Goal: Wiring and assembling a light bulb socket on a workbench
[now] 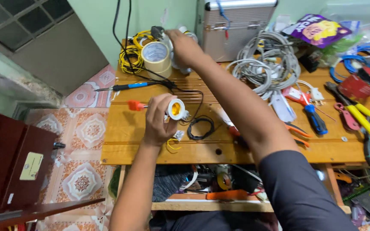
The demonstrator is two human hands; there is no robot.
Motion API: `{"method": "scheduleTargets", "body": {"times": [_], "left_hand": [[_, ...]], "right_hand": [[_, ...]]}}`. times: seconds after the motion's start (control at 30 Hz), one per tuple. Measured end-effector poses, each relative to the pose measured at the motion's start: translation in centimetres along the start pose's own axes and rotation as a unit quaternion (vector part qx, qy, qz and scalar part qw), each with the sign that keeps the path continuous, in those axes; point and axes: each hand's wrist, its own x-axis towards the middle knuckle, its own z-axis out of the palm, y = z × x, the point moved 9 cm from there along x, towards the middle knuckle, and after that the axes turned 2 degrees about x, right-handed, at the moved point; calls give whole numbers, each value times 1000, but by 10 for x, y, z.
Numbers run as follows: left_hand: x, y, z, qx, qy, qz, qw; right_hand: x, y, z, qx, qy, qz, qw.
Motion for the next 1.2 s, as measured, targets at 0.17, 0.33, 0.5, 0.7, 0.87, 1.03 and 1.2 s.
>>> {"method": "scheduleTargets", "body": {"times": [0.17,0.33,0.5,0.7,0.87,1.03,1.2], "left_hand": [[1,0,-7,-32,-1,38,999],[5,3,-8,-42,22,44,998],[-3,1,0,-16,12,34,999],[0,-3,0,3,11,-16,1000],[-12,-12,12,37,-30,-19,999],[-5,6,19,19,3,33,999],[-9,16,34,12,-38,36,999]], "right_hand": [[54,30,48,-91,-116,88,985],[45,20,34,-139,-143,64,978],[26,12,-11,-53,-26,47,997],[-67,-44,-126,134,160,-56,976],[-175,-77,-156,337,127,-91,928],[-245,-70,-134,448,118,-114,879],[-279,-75,-136,386,179,-115,898]]}}
